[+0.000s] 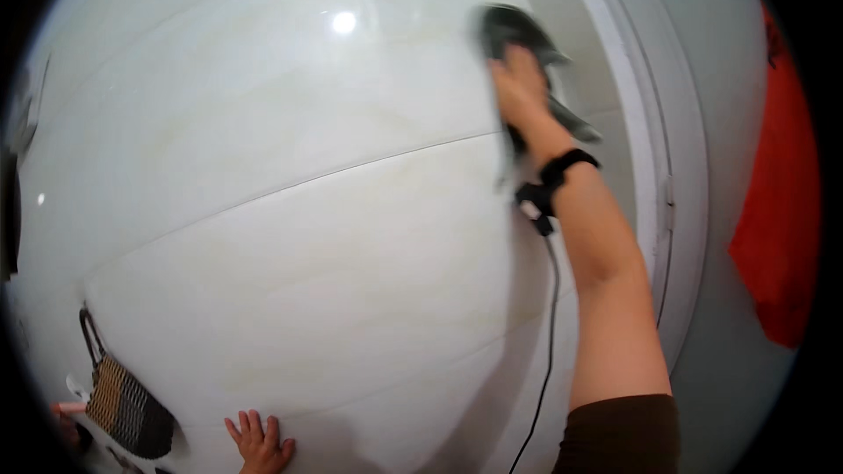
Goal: The person rinses a cloth in a bathroom sink and wipes the tiled walls and a door frame.
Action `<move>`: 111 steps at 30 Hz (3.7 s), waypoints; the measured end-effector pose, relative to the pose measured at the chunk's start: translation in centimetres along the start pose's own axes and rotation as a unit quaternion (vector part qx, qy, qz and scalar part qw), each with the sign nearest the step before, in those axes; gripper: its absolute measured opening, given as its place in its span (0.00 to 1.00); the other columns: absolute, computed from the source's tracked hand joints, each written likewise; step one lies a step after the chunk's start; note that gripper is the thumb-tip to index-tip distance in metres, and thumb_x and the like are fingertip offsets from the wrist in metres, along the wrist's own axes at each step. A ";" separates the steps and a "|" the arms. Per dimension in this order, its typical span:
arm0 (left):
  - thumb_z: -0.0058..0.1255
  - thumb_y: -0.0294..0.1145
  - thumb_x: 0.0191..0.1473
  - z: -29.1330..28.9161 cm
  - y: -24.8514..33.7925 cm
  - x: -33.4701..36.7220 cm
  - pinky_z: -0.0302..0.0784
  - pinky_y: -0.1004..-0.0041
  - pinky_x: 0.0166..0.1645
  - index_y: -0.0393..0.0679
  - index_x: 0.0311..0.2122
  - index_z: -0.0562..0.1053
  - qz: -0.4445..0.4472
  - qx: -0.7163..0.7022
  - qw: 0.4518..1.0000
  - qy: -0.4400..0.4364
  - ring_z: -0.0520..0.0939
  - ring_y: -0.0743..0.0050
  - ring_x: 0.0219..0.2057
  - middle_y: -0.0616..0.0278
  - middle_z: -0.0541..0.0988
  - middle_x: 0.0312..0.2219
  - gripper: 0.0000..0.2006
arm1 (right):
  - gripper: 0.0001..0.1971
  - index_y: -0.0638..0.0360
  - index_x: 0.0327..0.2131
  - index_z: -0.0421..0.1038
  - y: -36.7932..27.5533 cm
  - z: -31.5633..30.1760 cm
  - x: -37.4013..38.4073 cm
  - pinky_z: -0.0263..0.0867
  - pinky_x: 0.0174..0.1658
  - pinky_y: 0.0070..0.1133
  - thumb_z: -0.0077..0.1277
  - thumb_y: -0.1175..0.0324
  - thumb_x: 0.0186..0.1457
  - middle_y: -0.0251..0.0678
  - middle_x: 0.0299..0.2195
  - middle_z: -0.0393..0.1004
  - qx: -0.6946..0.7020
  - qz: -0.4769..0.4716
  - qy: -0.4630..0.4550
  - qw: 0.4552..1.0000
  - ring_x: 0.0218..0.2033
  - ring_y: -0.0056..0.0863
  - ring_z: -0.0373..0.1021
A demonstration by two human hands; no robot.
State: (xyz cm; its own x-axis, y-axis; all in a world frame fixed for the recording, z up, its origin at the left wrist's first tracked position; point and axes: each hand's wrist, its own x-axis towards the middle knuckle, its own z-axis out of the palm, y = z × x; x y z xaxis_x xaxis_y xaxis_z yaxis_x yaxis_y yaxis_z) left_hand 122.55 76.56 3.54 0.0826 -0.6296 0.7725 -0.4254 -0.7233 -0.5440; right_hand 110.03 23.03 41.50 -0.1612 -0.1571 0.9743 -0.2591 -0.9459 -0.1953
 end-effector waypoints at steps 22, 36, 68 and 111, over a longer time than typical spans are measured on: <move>0.40 0.52 0.46 -4.5 1.2 0.9 0.38 0.51 0.55 0.57 0.48 0.64 -0.039 -0.060 0.996 0.043 0.52 0.65 0.56 0.61 0.58 0.52 0.23 | 0.26 0.57 0.46 0.61 -43.6 -6.0 -3.6 0.45 0.53 0.30 0.40 0.50 0.46 0.43 0.48 0.59 0.209 -0.390 -0.151 0.884 0.50 0.37 0.54; 0.40 0.48 0.47 -4.5 1.2 1.7 0.40 0.54 0.56 0.58 0.49 0.64 -0.040 -0.071 0.995 0.062 0.55 0.66 0.55 0.63 0.61 0.51 0.22 | 0.27 0.59 0.52 0.52 -34.0 -6.8 3.1 0.31 0.58 0.31 0.32 0.52 0.52 0.44 0.55 0.47 0.042 -0.158 -0.088 0.983 0.57 0.39 0.40; 0.44 0.40 0.43 -4.4 1.4 1.5 0.31 0.42 0.54 0.41 0.52 0.55 -0.087 -0.080 0.993 -0.001 0.43 0.42 0.56 0.41 0.46 0.54 0.29 | 0.25 0.56 0.42 0.64 -12.5 -8.7 -19.0 0.48 0.48 0.32 0.45 0.50 0.43 0.42 0.44 0.62 0.116 -0.203 -0.083 0.969 0.45 0.37 0.57; 0.29 0.49 0.53 -5.2 3.0 3.4 0.30 0.57 0.58 0.37 0.55 0.48 -0.049 0.042 0.997 0.045 0.42 0.53 0.58 0.47 0.42 0.56 0.30 | 0.34 0.81 0.41 0.54 5.2 -6.0 -69.9 0.50 0.47 0.34 0.28 0.47 0.53 0.56 0.46 0.52 0.115 0.797 -0.010 0.593 0.45 0.45 0.54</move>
State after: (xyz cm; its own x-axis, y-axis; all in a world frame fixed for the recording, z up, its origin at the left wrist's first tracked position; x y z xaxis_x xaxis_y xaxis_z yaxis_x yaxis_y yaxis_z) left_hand 116.88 73.72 6.29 0.0377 -0.5294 0.8475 -0.3413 -0.8040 -0.4870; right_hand 114.25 30.77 -28.29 -0.0146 -0.9045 -0.4262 0.3442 0.3956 -0.8515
